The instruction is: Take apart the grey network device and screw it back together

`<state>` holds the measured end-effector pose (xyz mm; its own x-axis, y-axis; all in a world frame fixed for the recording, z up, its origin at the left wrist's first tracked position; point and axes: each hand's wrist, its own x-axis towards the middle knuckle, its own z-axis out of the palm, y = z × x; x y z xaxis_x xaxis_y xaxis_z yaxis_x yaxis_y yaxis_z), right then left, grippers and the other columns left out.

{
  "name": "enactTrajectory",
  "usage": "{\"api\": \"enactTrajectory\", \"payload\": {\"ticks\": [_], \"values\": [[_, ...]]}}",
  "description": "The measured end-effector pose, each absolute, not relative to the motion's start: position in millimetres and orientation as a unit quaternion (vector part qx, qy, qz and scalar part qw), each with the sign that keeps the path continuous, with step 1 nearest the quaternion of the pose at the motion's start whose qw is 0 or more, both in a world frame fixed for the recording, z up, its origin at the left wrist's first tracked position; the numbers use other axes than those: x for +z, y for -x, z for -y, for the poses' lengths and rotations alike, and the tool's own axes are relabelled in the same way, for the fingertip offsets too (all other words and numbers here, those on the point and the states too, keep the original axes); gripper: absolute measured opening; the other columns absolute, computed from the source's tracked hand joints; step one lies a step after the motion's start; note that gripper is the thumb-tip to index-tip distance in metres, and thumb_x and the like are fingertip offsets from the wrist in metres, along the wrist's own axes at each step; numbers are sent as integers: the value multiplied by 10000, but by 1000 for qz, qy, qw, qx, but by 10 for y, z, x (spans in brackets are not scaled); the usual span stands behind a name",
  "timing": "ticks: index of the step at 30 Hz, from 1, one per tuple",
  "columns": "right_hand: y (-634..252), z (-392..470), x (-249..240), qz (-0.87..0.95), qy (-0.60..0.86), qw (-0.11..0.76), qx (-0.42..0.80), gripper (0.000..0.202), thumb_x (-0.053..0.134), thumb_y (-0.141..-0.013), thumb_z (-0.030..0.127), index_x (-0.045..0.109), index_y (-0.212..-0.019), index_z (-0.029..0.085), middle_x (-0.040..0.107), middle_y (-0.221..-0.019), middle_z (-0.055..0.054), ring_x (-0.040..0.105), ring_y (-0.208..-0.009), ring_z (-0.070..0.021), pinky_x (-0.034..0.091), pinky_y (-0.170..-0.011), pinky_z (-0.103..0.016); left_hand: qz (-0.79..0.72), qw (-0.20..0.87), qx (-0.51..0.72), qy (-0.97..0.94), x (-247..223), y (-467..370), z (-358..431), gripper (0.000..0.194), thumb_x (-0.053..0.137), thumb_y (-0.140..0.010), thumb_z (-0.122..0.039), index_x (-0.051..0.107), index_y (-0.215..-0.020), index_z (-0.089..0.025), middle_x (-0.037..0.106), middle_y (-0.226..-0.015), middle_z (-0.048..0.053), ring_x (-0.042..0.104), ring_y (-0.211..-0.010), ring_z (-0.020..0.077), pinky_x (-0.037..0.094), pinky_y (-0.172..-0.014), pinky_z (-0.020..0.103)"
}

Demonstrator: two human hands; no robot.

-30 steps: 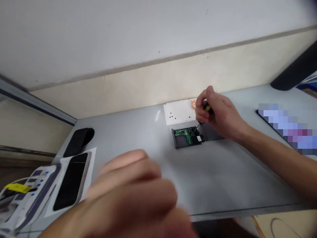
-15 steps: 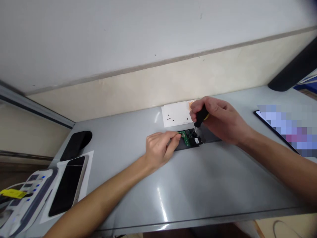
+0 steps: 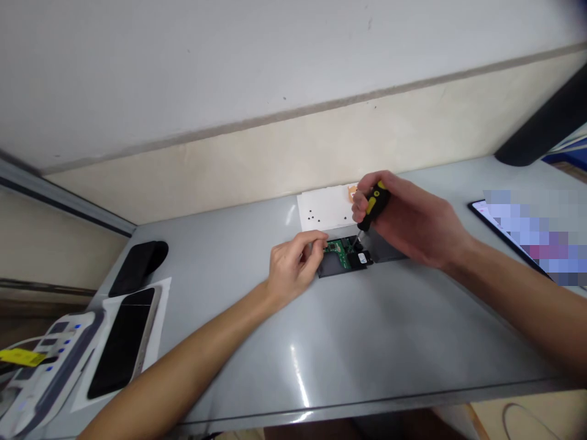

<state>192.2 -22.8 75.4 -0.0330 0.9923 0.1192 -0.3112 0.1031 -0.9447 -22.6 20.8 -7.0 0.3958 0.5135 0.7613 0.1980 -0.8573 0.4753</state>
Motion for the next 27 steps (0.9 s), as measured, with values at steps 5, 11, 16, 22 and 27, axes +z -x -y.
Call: {"api": "enactTrajectory", "payload": {"ticks": [5, 11, 16, 22, 27], "values": [[-1940, 205, 729, 431, 393, 609, 537, 392, 849, -864, 438, 551, -723, 225, 582, -829, 5, 576, -781, -139, 478, -690, -277, -241, 190, 519, -797, -98, 219, -202, 90, 656, -1058, -241, 701, -1010, -180, 776, -739, -7, 681, -555, 93, 503, -512, 181], [-1915, 202, 758, 453, 412, 595, 521, 587, 884, -804, 569, 418, -670, 238, 391, -630, 49, 397, -581, -118, 407, -564, -291, -223, 192, 536, -791, -89, 201, -198, 151, 648, -1071, -247, 690, -947, -171, 808, -757, 12, 719, -567, 96, 514, -493, 183], [-1897, 216, 772, 484, 411, 583, 507, 571, 805, -845, 648, 436, -689, 241, 376, -632, 49, 360, -584, -120, 399, -567, -293, -215, 180, 529, -801, -62, 205, -196, 114, 607, -1090, -220, 695, -1037, -171, 840, -867, 31, 716, -578, 86, 515, -499, 185], [-1893, 210, 759, 510, 412, 578, 487, 547, 745, -879, 669, 465, -689, 239, 357, -627, 47, 349, -578, -120, 388, -561, -295, -233, 202, 520, -796, -69, 209, -202, 215, 520, -1135, -281, 707, -1142, -176, 853, -998, 61, 663, -538, 77, 530, -524, 209], [-1890, 203, 736, 511, 418, 580, 478, 549, 725, -890, 685, 476, -697, 236, 374, -635, 44, 351, -579, -118, 390, -562, -295, -214, 246, 509, -796, -91, 223, -221, 351, 390, -1174, -324, 662, -1349, -187, 836, -1163, 107, 639, -513, 72, 567, -571, 231]]}}
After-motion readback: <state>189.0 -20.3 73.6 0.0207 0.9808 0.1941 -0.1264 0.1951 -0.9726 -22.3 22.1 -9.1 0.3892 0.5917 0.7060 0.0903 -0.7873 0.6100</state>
